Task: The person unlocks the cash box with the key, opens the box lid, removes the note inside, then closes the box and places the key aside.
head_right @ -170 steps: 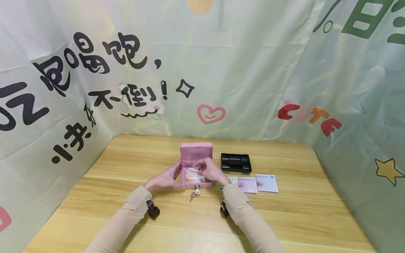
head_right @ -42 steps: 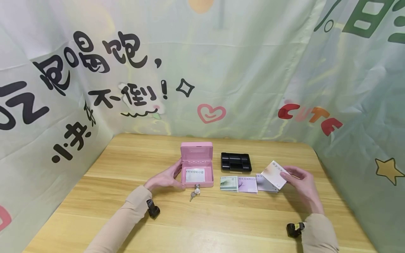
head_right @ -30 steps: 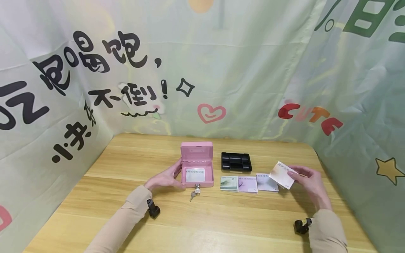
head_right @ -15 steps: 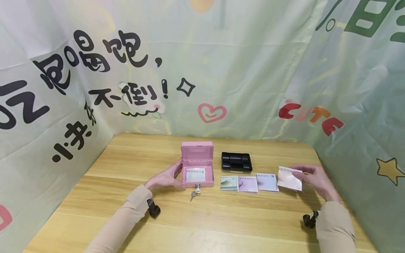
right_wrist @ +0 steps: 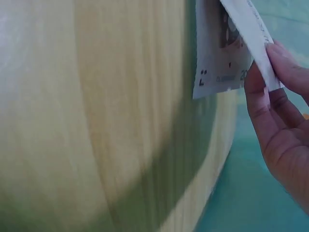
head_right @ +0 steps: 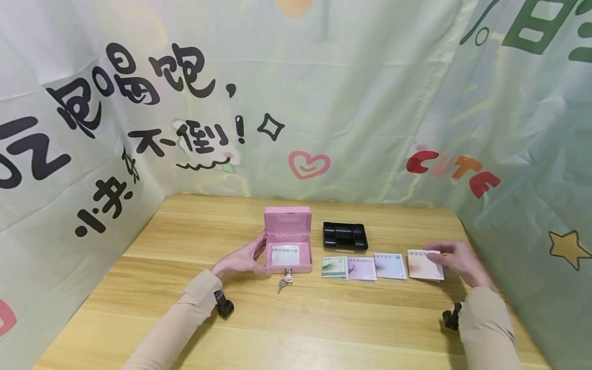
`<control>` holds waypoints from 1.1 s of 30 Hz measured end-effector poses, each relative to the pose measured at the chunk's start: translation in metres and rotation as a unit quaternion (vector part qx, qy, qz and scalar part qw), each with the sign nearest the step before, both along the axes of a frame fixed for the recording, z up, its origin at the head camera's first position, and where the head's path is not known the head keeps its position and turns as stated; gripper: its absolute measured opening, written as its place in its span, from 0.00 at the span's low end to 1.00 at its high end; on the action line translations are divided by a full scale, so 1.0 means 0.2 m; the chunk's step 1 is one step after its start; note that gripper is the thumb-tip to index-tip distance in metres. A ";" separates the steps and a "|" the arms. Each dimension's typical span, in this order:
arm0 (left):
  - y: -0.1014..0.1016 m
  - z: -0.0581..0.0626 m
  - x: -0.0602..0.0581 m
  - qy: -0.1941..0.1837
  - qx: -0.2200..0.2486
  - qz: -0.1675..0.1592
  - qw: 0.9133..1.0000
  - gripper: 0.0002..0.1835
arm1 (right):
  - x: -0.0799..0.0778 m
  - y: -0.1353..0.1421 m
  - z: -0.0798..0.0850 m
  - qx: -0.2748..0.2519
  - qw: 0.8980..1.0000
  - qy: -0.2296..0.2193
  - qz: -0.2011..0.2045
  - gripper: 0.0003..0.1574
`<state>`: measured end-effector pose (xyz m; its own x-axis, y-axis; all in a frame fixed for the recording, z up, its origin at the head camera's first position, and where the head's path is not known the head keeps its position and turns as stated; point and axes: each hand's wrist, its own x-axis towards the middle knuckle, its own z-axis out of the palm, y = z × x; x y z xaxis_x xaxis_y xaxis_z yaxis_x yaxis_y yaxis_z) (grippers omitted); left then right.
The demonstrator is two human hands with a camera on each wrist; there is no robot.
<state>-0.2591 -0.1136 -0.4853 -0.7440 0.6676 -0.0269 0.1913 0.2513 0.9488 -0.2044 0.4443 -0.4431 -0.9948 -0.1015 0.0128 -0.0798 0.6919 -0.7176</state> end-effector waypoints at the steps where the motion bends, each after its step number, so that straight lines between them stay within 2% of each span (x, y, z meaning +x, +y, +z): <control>1: 0.00 0.00 0.00 -0.001 0.000 0.000 1.000 0.72 | 0.00 0.00 -0.01 0.000 1.000 -0.001 0.000 0.21; 6: 0.00 0.00 0.00 -0.007 -0.002 -0.001 1.000 0.72 | -0.03 -0.01 -0.03 -0.005 1.000 -0.011 -0.007 0.20; 16: 0.00 -0.01 -0.01 0.000 0.004 -0.008 1.000 0.72 | -0.06 -0.05 -0.03 0.056 0.997 -0.040 -0.021 0.22; 28: 0.00 0.00 0.00 0.001 -0.007 0.001 1.000 0.72 | -0.06 -0.06 -0.06 0.043 0.998 -0.027 -0.027 0.23; 33: 0.00 0.00 0.00 0.009 -0.009 -0.001 1.000 0.72 | -0.06 -0.05 -0.06 0.059 0.998 -0.020 -0.033 0.22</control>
<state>-0.2592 -0.1137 -0.4843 -0.7430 0.6688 -0.0258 0.2086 0.2681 0.9405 -0.2167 0.4336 -0.4553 -0.9988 -0.0335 -0.0347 -0.0040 0.7745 -0.6325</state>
